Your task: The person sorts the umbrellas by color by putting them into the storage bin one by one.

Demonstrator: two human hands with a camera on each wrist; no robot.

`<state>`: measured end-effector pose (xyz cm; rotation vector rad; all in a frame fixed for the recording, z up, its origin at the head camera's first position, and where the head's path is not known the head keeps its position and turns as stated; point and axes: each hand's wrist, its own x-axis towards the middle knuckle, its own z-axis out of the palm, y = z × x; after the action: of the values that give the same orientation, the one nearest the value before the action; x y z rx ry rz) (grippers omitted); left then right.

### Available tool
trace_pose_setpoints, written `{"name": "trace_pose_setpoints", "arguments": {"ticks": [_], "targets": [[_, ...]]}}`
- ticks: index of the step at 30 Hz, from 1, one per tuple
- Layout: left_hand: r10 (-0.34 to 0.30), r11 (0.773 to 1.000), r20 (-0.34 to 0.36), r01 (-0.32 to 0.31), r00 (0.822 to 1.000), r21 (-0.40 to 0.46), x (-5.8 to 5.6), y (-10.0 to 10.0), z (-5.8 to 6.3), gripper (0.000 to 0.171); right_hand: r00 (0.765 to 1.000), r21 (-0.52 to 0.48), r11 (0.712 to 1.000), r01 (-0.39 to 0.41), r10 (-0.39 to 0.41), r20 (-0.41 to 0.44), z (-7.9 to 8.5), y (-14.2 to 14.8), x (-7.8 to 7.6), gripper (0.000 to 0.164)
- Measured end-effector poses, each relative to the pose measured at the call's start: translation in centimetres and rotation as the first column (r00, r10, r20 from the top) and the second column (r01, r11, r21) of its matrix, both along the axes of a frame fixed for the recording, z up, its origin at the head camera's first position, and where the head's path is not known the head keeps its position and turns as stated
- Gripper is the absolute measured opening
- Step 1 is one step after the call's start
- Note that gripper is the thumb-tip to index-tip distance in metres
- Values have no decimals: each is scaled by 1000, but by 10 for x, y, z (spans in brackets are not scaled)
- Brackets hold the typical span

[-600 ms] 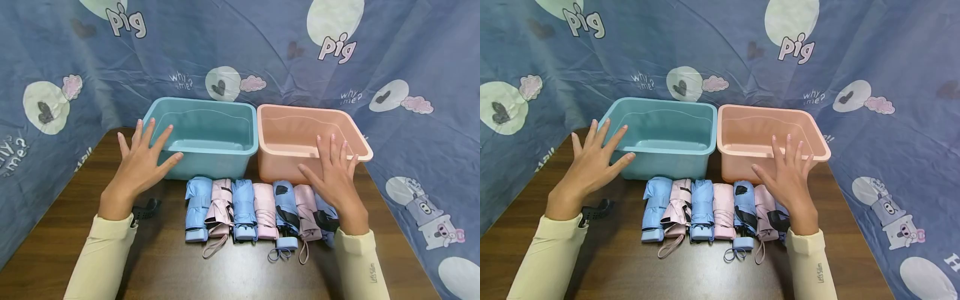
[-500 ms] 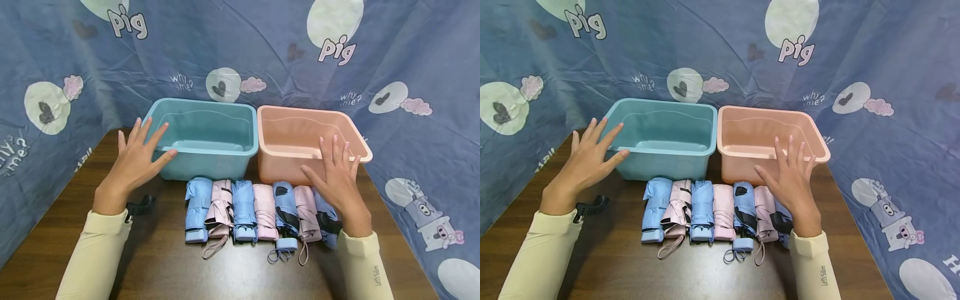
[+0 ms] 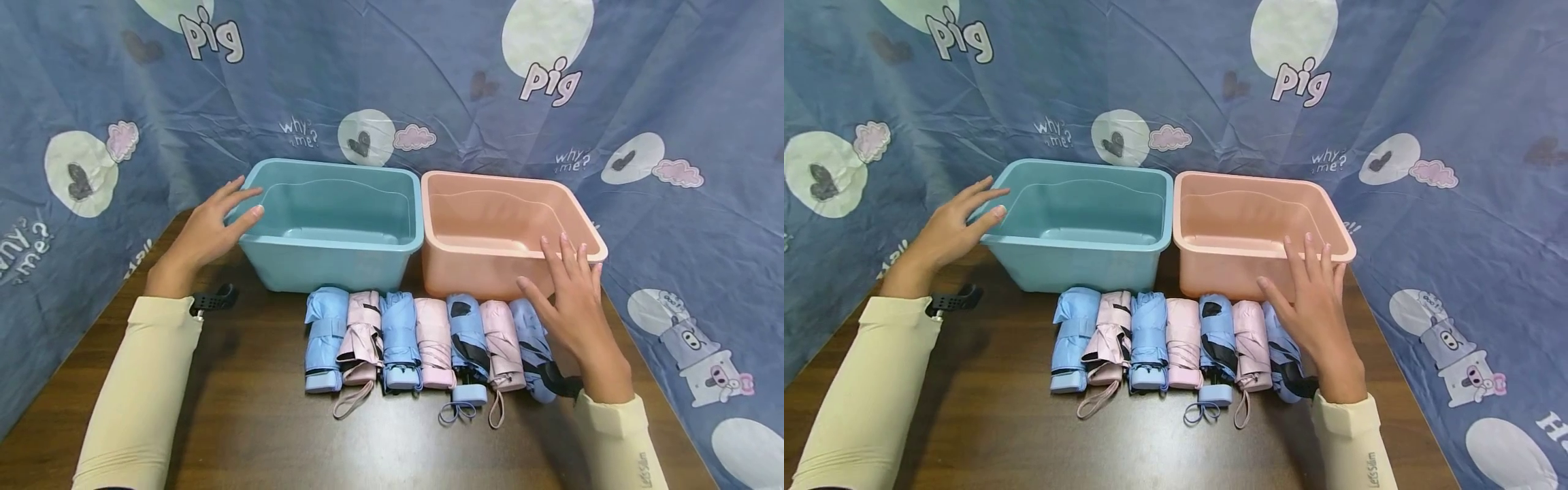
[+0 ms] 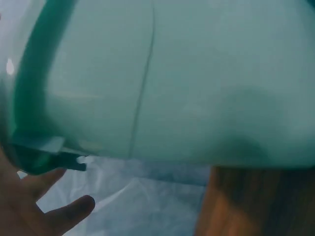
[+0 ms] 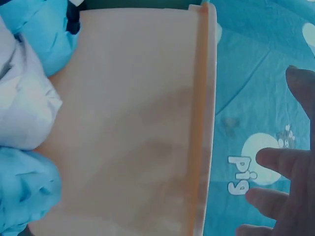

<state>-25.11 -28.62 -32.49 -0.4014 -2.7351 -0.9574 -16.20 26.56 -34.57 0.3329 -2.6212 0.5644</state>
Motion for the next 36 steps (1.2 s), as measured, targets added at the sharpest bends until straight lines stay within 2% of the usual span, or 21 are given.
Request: {"name": "trace_pose_setpoints", "arguments": {"ticks": [4,9,14,19,27,33,36], "targets": [[6,999,40,-8,999,46,-7,2,-5,58,1000,-10,1000,-8,8,8,-2,6,5,71],[39,998,47,-41,998,43,-7,5,-11,60,999,-29,999,-21,22,24,-5,14,12,69],[60,991,3,-60,998,117,-6,8,-16,56,999,-68,997,-25,28,41,-8,23,19,67],[91,975,-51,-79,995,206,-7,10,-19,51,998,-135,990,-34,39,38,-10,30,24,61],[158,963,-126,-124,979,241,-12,13,-25,38,998,-168,986,-17,27,63,-15,38,32,55],[157,960,-167,-111,973,256,-13,16,-28,33,995,-180,983,23,-5,100,-20,45,36,51],[158,960,-170,-111,973,256,-12,15,-28,33,989,-169,985,46,-21,149,-22,47,36,55]]}}
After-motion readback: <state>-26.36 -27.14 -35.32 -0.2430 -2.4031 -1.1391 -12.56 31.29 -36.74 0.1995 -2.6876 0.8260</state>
